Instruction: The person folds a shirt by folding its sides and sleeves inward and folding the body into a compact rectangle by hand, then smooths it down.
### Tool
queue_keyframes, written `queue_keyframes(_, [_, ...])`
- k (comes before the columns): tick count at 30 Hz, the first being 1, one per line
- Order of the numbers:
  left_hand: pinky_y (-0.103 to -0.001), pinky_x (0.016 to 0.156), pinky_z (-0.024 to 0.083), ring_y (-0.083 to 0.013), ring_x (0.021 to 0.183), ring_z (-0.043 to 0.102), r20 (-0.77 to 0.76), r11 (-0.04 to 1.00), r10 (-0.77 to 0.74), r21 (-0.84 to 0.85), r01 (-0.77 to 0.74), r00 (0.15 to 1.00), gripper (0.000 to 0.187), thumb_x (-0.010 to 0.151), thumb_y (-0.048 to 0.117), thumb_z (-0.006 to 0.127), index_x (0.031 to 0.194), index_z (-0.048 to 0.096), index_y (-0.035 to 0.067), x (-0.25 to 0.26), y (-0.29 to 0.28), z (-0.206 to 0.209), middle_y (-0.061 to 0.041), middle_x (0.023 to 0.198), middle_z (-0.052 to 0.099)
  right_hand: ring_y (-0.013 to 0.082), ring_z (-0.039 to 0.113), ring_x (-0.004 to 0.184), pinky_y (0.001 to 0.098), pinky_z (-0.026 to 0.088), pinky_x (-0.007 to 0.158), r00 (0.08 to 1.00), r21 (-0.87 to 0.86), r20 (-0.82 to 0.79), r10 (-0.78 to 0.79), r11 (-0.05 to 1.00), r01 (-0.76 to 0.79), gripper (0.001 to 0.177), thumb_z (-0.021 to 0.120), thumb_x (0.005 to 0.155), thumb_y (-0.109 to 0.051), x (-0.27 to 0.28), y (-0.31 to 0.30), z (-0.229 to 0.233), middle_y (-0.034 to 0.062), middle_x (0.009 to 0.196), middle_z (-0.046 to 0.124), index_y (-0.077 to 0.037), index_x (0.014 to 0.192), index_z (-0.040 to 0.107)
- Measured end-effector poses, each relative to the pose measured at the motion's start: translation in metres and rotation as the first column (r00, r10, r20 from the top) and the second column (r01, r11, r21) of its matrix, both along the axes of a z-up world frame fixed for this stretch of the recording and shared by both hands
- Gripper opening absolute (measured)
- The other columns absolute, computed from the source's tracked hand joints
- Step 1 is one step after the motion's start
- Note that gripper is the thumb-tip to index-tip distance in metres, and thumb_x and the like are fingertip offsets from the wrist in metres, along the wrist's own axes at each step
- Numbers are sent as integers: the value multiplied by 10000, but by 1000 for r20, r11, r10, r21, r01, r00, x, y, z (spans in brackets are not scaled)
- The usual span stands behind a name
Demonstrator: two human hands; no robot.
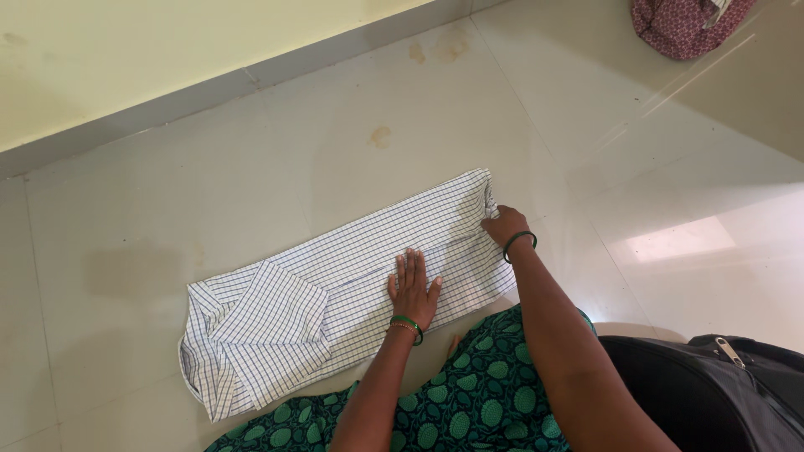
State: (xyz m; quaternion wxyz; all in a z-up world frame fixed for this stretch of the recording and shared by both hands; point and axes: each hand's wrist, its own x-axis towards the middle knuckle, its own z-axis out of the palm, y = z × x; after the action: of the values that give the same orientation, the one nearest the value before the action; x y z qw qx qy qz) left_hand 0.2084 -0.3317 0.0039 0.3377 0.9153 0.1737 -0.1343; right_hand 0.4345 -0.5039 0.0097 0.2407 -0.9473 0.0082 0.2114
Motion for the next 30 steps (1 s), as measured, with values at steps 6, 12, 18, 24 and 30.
queue_keyframes(6, [-521,1247,-52,-255,1592,-100,-21,1000,-10,-8,10,1000,783,1031,573,261,1649,31,150,-2,3,1,-52,1739,-43,409,619,1218,478,531,992,992,-244,-67,-109,966,89,915,809,758,-659,-18,1,46,231,1386,571,8,1351,608])
queue_keyframes(12, [-526,1245,-53,-247,1593,-110,-32,999,-22,45,24,999,781,1024,573,268,1646,35,162,-1,0,3,-45,1742,-54,389,561,1233,518,513,954,954,-352,-146,-261,915,197,1042,847,685,-723,-36,11,66,204,1370,532,10,1349,519])
queue_keyframes(18, [-532,1241,-65,-252,1585,-127,-36,998,-22,52,24,999,778,1031,555,260,1649,10,154,1,-3,4,-43,1738,-67,315,764,889,409,619,777,900,-53,-212,-381,924,378,902,885,658,-633,-24,2,25,226,1048,760,114,1120,681])
queue_keyframes(24, [-533,1238,-85,-259,1583,-142,-55,999,-21,37,23,998,781,1033,539,273,1647,3,138,2,-5,4,-56,1738,-87,307,757,884,378,598,781,918,61,-237,-318,938,341,764,906,704,-476,0,-11,-43,232,1028,773,150,1094,706])
queue_keyframes(30, [-532,1234,-88,-265,1582,-140,-44,999,-17,32,18,999,791,1030,540,280,1645,-2,130,2,-3,6,-56,1736,-91,304,746,958,372,595,819,938,127,-198,-285,941,313,695,908,697,-345,9,-13,-62,221,1069,755,119,1150,656])
